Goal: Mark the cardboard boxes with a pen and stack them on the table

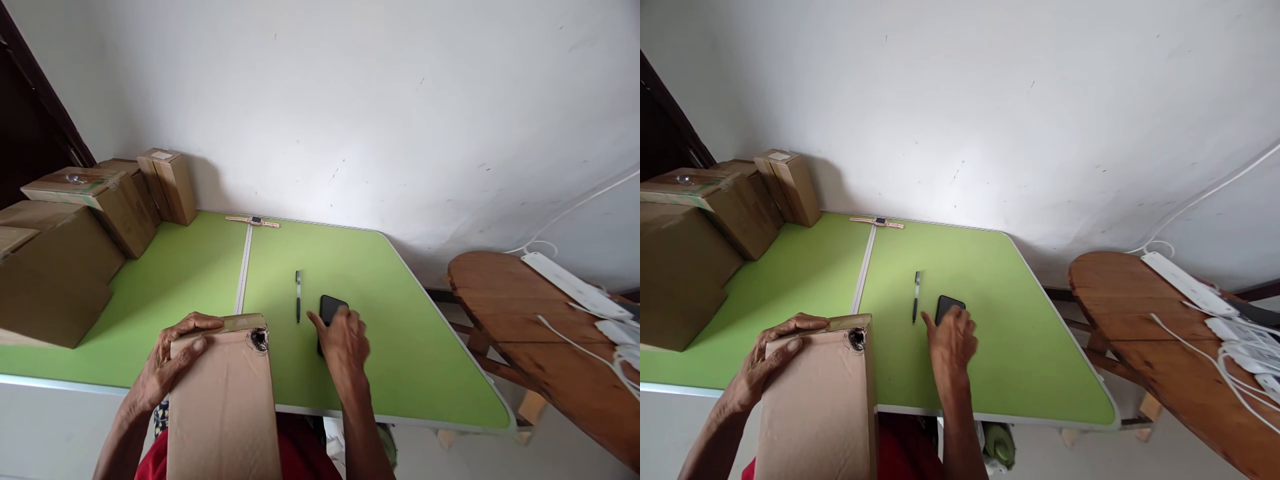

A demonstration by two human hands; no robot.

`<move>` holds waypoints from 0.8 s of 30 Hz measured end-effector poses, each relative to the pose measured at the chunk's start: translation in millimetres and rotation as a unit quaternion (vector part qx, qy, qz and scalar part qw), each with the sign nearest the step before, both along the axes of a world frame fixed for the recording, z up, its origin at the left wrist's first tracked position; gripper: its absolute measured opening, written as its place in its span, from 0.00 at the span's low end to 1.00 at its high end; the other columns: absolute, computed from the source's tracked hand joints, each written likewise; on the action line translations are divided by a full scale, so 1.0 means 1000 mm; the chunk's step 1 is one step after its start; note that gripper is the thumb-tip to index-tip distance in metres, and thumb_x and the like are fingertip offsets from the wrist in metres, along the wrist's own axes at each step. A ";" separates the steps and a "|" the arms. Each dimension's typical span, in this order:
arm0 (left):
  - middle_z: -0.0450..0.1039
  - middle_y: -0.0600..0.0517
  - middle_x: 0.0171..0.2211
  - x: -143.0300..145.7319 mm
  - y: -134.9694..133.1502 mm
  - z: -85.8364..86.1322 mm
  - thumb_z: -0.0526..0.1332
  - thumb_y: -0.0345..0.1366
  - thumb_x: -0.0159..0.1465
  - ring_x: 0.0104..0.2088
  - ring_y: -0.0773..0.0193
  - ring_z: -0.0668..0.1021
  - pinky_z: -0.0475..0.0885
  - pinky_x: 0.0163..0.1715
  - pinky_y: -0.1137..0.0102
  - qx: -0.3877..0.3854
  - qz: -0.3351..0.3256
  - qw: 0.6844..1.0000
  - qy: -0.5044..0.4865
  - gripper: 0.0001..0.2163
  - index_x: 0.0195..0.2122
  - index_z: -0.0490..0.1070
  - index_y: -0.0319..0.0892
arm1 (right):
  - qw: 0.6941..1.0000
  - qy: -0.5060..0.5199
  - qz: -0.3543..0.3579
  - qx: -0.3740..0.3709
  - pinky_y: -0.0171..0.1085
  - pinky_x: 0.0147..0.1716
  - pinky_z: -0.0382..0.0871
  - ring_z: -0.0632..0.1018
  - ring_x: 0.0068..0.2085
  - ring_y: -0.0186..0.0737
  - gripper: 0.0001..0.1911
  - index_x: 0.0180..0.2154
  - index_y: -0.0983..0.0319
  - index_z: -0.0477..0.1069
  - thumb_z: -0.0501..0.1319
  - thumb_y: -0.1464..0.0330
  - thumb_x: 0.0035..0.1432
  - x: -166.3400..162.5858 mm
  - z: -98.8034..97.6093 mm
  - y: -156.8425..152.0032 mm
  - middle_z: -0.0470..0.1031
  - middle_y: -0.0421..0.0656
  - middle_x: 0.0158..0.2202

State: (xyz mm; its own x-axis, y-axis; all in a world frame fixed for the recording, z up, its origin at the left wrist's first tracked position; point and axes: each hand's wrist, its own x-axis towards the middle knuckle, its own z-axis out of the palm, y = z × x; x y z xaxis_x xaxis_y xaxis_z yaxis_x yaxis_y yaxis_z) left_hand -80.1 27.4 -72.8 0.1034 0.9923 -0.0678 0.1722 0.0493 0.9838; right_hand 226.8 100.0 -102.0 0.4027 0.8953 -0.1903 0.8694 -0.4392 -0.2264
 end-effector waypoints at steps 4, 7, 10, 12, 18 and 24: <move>0.80 0.46 0.53 0.005 0.001 0.001 0.65 0.61 0.67 0.51 0.44 0.80 0.71 0.51 0.61 0.007 0.001 1.000 -0.004 0.24 0.49 0.84 0.47 | 0.998 -0.007 -0.061 -0.017 0.60 0.54 0.72 0.74 0.62 0.77 0.39 0.57 0.78 0.71 0.69 0.49 0.64 0.020 -0.012 -0.025 0.74 0.72 0.57; 0.80 0.46 0.55 0.006 0.002 0.001 0.65 0.60 0.67 0.53 0.44 0.80 0.71 0.50 0.62 0.007 -0.004 1.000 -0.012 0.23 0.50 0.84 0.48 | 0.997 0.034 -0.073 -0.011 0.55 0.50 0.75 0.77 0.61 0.71 0.37 0.58 0.75 0.70 0.71 0.51 0.62 0.027 -0.024 -0.023 0.75 0.70 0.58; 0.79 0.47 0.56 0.004 0.001 0.000 0.65 0.60 0.67 0.55 0.44 0.79 0.70 0.53 0.62 0.012 -0.001 1.000 -0.011 0.22 0.50 0.84 0.49 | 0.991 0.092 -0.096 0.001 0.54 0.47 0.76 0.81 0.57 0.72 0.38 0.55 0.74 0.72 0.73 0.50 0.56 0.035 -0.030 -0.016 0.78 0.71 0.54; 0.80 0.47 0.55 0.002 0.001 0.000 0.64 0.59 0.68 0.54 0.45 0.80 0.69 0.53 0.62 0.014 0.001 1.000 -0.007 0.22 0.50 0.85 0.49 | 0.984 0.144 -0.102 0.016 0.52 0.45 0.77 0.83 0.52 0.70 0.30 0.48 0.69 0.76 0.72 0.51 0.55 0.043 -0.033 -0.015 0.82 0.67 0.49; 0.81 0.45 0.52 0.002 0.001 0.000 0.63 0.60 0.69 0.52 0.45 0.80 0.72 0.50 0.62 0.015 0.002 1.000 0.006 0.24 0.50 0.84 0.46 | 0.914 0.380 -0.095 0.104 0.51 0.48 0.82 0.87 0.50 0.60 0.20 0.44 0.60 0.76 0.62 0.52 0.61 0.060 -0.046 -0.056 0.86 0.53 0.46; 0.81 0.45 0.50 0.006 0.004 -0.002 0.62 0.61 0.68 0.49 0.46 0.80 0.73 0.45 0.64 0.017 -0.007 1.000 0.012 0.25 0.49 0.84 0.45 | 0.552 0.799 -0.208 0.114 0.46 0.51 0.85 0.86 0.54 0.51 0.23 0.52 0.53 0.82 0.80 0.63 0.54 0.056 -0.045 -0.125 0.83 0.46 0.58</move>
State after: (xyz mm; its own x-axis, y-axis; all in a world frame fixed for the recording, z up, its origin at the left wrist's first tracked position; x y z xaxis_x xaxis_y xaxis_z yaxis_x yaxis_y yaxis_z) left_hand -74.5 31.8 -75.3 0.1168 0.9925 -0.0365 0.1959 0.0130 0.9805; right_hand 282.4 -25.2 -146.9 0.0642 0.8627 -0.5016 -0.6869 -0.3264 -0.6494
